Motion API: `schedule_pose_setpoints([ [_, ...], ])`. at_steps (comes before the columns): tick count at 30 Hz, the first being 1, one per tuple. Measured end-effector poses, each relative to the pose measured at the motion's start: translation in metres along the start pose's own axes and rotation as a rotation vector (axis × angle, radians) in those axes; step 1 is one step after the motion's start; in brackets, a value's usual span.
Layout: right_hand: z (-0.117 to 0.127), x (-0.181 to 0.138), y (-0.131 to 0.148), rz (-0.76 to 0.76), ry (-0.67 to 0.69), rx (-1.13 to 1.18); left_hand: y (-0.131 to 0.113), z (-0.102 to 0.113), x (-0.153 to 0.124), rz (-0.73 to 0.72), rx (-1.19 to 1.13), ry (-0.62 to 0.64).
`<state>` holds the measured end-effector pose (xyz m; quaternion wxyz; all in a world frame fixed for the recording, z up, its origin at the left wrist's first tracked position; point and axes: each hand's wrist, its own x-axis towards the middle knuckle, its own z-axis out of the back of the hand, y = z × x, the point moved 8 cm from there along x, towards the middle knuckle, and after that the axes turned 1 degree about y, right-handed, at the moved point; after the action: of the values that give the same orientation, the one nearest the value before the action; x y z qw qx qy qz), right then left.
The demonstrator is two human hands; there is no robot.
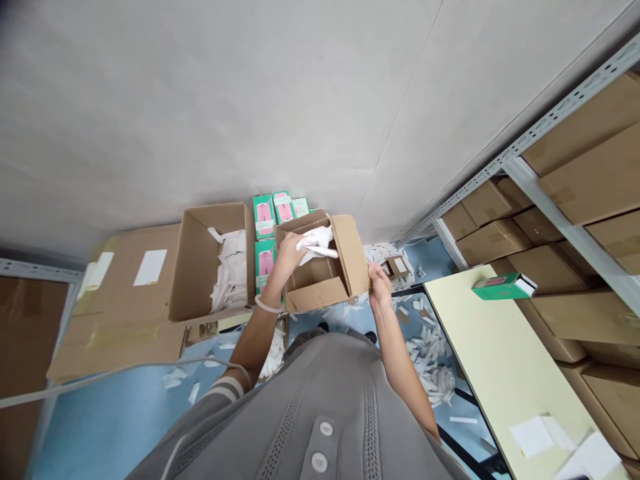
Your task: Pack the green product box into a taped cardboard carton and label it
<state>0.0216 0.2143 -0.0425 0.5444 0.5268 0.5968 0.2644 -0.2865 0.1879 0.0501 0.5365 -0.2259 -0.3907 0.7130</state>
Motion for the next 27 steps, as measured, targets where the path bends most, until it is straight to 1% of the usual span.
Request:
schedule_pose_setpoints([
  [2, 0.002, -0.001, 0.000, -0.004, -0.009, 0.002, 0.002, -0.010, 0.003, 0.016, -0.009, 0.064],
  [4, 0.003, 0.000, 0.000, -0.003, -0.012, -0.001, -0.001, -0.016, 0.004, 0.009, -0.064, 0.119],
  [8, 0.003, 0.001, -0.002, -0.016, -0.019, -0.014, -0.010, -0.018, 0.000, -0.008, -0.180, 0.192],
  [11, 0.002, 0.002, -0.002, -0.020, -0.006, -0.024, -0.015, -0.006, -0.009, -0.023, -0.265, 0.191],
  [13, 0.003, 0.002, -0.001, -0.014, 0.005, -0.027, -0.013, 0.013, -0.016, -0.039, -0.323, 0.169],
  [14, 0.003, 0.003, 0.000, -0.010, 0.013, -0.028, -0.008, 0.027, -0.018, -0.036, -0.345, 0.138],
  [15, 0.004, 0.003, 0.000, -0.004, 0.021, -0.031, 0.001, 0.044, -0.020, -0.026, -0.356, 0.083],
  [16, 0.004, 0.004, 0.001, 0.001, 0.029, -0.033, 0.015, 0.064, -0.021, -0.005, -0.354, 0.003],
  [17, 0.005, 0.005, 0.001, 0.005, 0.035, -0.036, 0.034, 0.087, -0.022, 0.029, -0.334, -0.106],
  [19, 0.006, 0.007, 0.000, 0.005, 0.042, -0.038, 0.078, 0.130, -0.024, 0.118, -0.219, -0.303],
  [20, 0.007, 0.008, -0.001, -0.001, 0.043, -0.040, 0.104, 0.145, -0.026, 0.209, -0.131, -0.354],
  [21, 0.007, 0.009, -0.002, -0.010, 0.045, -0.042, 0.133, 0.155, -0.028, 0.352, -0.021, -0.350],
  [22, 0.006, 0.010, -0.003, -0.020, 0.050, -0.044, 0.163, 0.156, -0.033, 0.521, 0.094, -0.270],
  [23, 0.005, 0.010, -0.003, -0.026, 0.054, -0.046, 0.190, 0.150, -0.040, 0.691, 0.189, -0.132],
  [24, 0.004, 0.010, -0.003, -0.028, 0.061, -0.052, 0.211, 0.145, -0.049, 0.818, 0.253, -0.038],
  [25, 0.003, 0.011, -0.002, -0.023, 0.068, -0.059, 0.224, 0.139, -0.057, 0.876, 0.278, 0.017],
  [26, 0.002, 0.011, 0.000, -0.016, 0.074, -0.068, 0.232, 0.132, -0.064, 0.894, 0.285, 0.054],
  [27, 0.001, 0.011, 0.001, -0.010, 0.078, -0.078, 0.235, 0.125, -0.068, 0.875, 0.277, 0.062],
])
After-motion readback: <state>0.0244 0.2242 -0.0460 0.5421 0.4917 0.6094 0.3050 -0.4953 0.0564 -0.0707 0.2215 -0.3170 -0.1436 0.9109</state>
